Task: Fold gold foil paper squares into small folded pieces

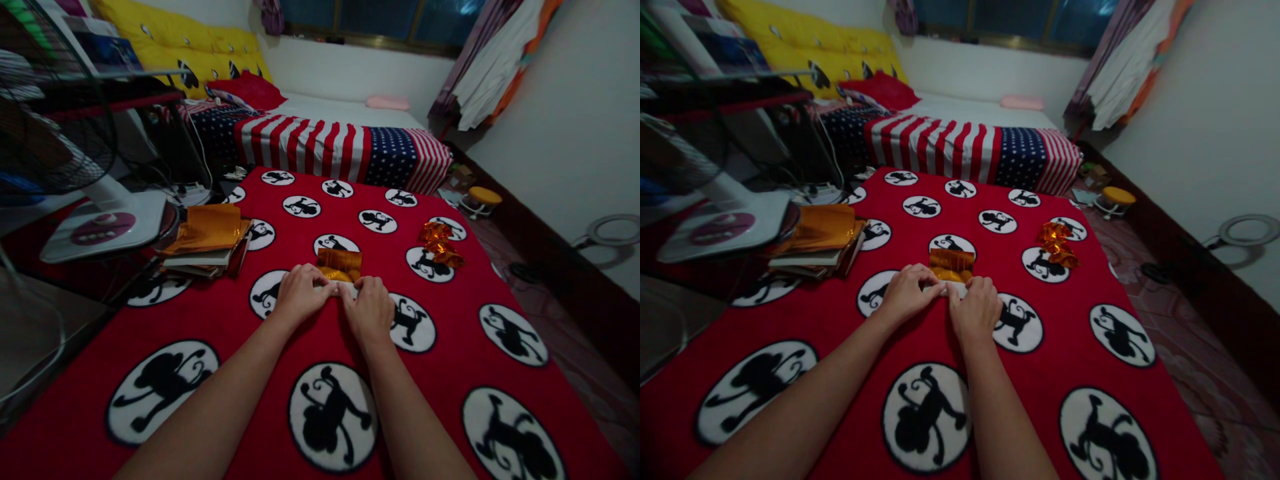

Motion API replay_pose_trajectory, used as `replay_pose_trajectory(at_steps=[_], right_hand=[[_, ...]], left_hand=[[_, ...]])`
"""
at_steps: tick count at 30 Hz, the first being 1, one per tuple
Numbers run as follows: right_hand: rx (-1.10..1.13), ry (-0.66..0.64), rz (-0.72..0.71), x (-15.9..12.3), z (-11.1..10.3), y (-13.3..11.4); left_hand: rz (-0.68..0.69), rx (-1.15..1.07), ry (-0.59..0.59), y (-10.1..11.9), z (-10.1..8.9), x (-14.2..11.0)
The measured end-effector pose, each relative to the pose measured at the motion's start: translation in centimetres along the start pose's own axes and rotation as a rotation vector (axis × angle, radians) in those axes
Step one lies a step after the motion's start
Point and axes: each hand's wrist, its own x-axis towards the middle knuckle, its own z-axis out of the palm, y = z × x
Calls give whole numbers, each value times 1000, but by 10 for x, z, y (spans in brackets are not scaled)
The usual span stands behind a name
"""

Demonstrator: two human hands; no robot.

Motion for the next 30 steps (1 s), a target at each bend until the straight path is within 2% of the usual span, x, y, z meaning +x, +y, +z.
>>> replay_pose_trajectory(at_steps=[4, 12, 15, 20, 26, 30], right_hand=[[16, -14, -13, 0, 2, 4], [267, -105, 6, 7, 1, 24], [225, -97, 28, 7, -1, 17], [29, -26, -3, 4, 0, 7], [228, -122, 8, 7, 1, 21], [211, -94, 15, 7, -2, 18]], left_hand=[[27, -5, -8, -4, 2, -1], [73, -100, -101, -22, 1, 6], [38, -90, -102, -15, -1, 5], [12, 29, -11, -3, 0, 0], [80, -94, -107, -19, -1, 5], [54, -122, -121, -18, -3, 6]])
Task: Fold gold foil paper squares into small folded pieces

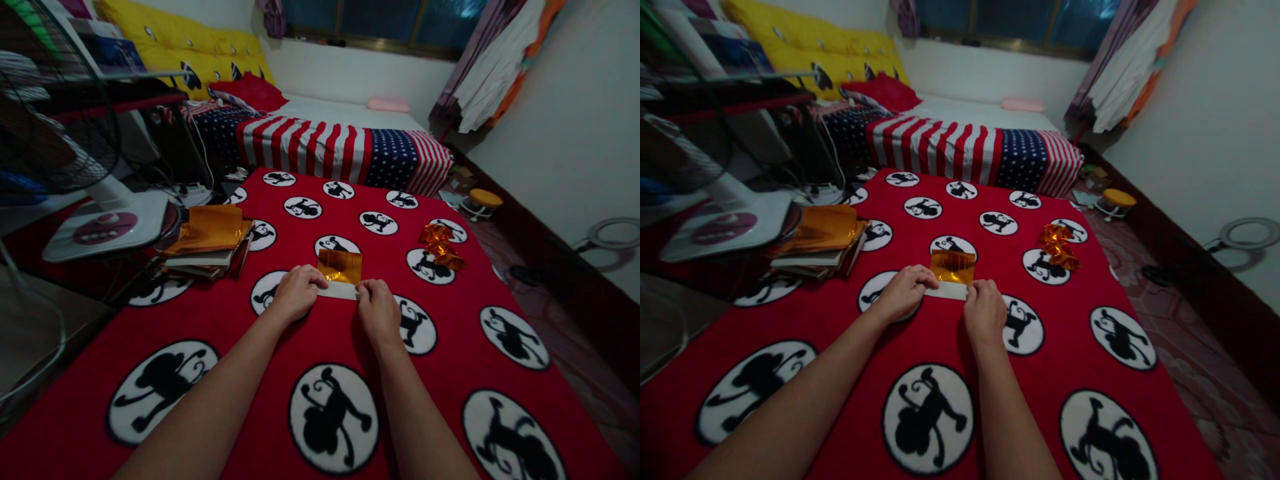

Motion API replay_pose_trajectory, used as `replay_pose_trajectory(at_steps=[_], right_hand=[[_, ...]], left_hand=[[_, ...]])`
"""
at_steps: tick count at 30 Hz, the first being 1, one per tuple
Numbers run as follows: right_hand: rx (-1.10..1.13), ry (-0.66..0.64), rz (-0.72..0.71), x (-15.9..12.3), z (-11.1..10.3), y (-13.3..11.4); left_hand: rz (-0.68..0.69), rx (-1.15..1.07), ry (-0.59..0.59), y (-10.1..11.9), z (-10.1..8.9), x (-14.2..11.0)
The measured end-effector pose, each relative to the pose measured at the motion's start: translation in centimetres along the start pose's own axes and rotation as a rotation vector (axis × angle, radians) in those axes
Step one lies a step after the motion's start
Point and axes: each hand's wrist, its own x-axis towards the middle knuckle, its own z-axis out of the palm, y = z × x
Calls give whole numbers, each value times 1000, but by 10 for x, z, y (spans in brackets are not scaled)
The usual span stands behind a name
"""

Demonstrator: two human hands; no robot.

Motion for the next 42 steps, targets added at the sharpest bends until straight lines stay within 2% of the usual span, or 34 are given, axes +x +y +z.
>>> replay_pose_trajectory(at_steps=[5, 11, 14, 19, 25, 29, 34, 42], right_hand=[[-78, 34, -25, -1, 4, -2], [45, -41, -14, 3, 0, 8], [-51, 1, -3, 0, 0, -2], [-205, 60, -26, -5, 3, -12], [-1, 1, 30, -1, 1, 3], [37, 69, 58, 2, 1, 6], [158, 135, 120, 8, 1, 6], [245, -18, 100, 20, 1, 10]], left_hand=[[-22, 103, 74, 9, 3, -4], [37, -8, -3, -5, 0, 0], [7, -1, 1, 0, 0, 1], [-56, 175, 100, 16, 4, -5], [8, 41, 20, 3, 0, -3], [49, -26, 21, -6, 0, 1], [17, -14, 76, -4, 4, 0], [10, -16, 134, 0, 6, -3]])
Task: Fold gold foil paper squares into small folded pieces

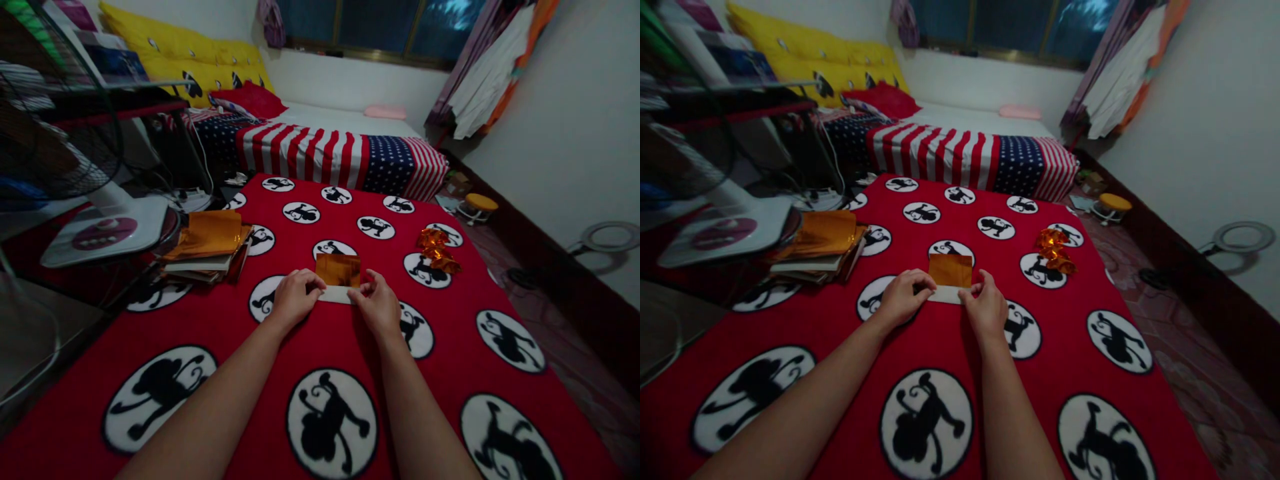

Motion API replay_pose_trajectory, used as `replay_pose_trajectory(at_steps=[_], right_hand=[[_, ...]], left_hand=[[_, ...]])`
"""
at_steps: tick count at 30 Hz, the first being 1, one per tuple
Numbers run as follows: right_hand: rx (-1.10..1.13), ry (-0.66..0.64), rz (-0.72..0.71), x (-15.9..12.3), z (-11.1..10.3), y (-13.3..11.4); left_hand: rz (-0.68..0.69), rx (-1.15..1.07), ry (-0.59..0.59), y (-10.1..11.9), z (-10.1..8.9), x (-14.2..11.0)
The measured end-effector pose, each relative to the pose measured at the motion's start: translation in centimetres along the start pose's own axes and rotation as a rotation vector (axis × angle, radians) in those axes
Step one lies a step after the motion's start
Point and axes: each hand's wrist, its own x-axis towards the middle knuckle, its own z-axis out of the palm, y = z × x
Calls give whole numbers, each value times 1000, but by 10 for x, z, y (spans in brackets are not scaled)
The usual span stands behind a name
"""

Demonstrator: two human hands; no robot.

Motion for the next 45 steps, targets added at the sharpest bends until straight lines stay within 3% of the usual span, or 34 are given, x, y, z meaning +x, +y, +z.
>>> replay_pose_trajectory(at_steps=[4, 8, 10, 13, 16, 20, 23, 26, 28, 31, 38, 42, 45], right_hand=[[321, -122, 27, 1, -1, 2], [714, -164, 187, -4, -2, -10], [854, -146, 276, -9, 0, -21], [993, -182, 298, -21, 10, -37], [1044, -252, 293, -35, 21, -48], [1053, -365, 267, -40, 24, -48], [1057, -310, 278, -29, 13, -37], [1062, -167, 295, -14, 0, -22], [1047, -142, 270, -8, -5, -15], [976, -143, 212, -7, -6, -11], [973, -201, 150, -9, 3, -13], [1034, -176, 179, -10, 2, -13], [1122, -244, 141, -17, 7, -19]], left_hand=[[-26, -103, 84, -1, 3, 1], [-143, -438, 274, -4, 6, 6], [-192, -624, 282, -5, 7, 8], [-219, -808, 203, -1, 9, 8], [-214, -898, 127, 3, 12, 6], [-250, -907, 129, -3, 11, 9], [-274, -933, 90, -12, 2, 12], [-275, -917, -90, -17, -8, 13], [-248, -865, -208, -16, -12, 11], [-209, -799, -278, -11, -13, 9], [-240, -810, -203, -11, -9, 9], [-335, -972, -46, -7, -6, 9], [-397, -1119, 96, 2, 0, 7]])
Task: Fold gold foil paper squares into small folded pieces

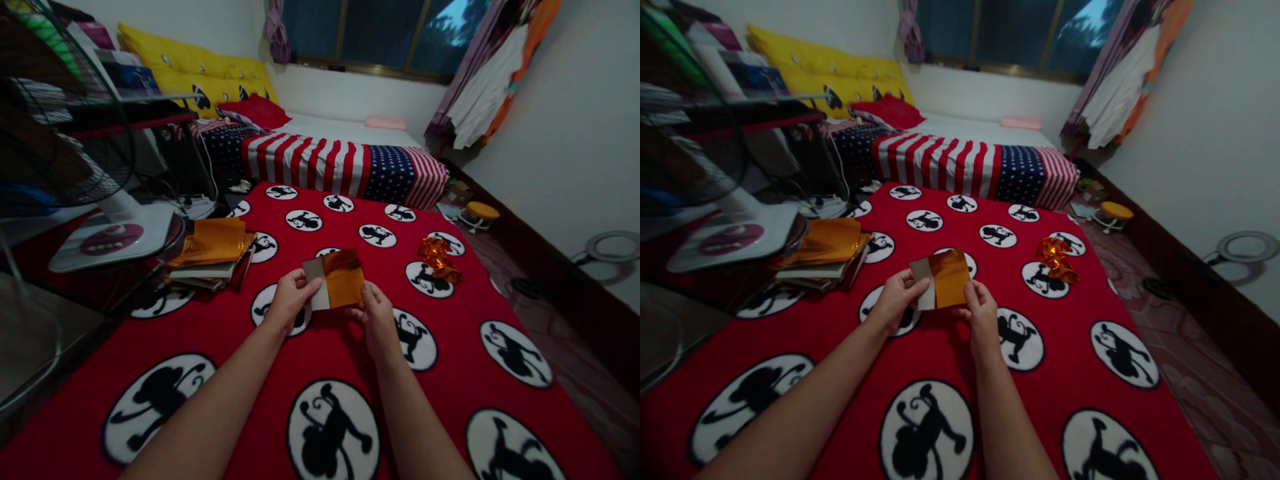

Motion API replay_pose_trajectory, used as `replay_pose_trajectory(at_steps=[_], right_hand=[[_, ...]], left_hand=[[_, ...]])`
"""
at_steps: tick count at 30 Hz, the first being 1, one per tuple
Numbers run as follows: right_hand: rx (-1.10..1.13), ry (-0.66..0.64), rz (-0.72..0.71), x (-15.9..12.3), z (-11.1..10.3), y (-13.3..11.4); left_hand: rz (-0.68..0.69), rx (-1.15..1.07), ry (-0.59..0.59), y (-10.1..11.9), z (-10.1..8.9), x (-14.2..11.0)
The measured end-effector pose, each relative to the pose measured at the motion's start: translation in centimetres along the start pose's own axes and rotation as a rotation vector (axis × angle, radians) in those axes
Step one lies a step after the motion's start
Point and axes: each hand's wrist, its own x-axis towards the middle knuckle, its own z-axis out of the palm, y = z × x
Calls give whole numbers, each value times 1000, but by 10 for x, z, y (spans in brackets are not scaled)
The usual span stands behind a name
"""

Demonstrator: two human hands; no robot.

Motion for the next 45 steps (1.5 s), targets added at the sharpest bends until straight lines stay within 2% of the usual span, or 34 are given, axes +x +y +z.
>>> replay_pose_trajectory(at_steps=[3, 7, 13, 17, 20, 23, 26, 28, 33, 36, 39, 45], right_hand=[[-26, -3, 6, -5, 13, 9], [-122, 30, 19, -9, 24, 17], [-131, 65, -18, -6, 13, 8], [-152, 89, -16, -2, 1, -1], [-298, 92, 40, 1, -10, -6], [-480, 34, 62, 6, -20, -6], [-725, 53, -64, 9, -23, -2], [-909, 90, -144, 9, -22, -1], [-1110, 132, -160, 6, -17, -4], [-1253, 231, -143, 2, -15, -7], [-1393, 319, -185, -4, -9, -8], [-1578, 178, -378, -15, 9, 1]], left_hand=[[19, -128, 54, -2, 12, -5], [29, -186, 44, -4, 20, -9], [9, 43, 56, 4, 18, -12], [-22, 210, -37, 6, 13, -11], [2, 407, -49, 4, 8, -8], [151, 761, -44, 3, 5, -9], [206, 1126, 36, 6, 6, -14], [196, 1261, 78, 8, 9, -17], [199, 1349, 94, 10, 11, -21], [249, 1388, 100, 9, 11, -22], [326, 1424, 107, 10, 12, -24], [399, 1410, -40, 8, 15, -26]])
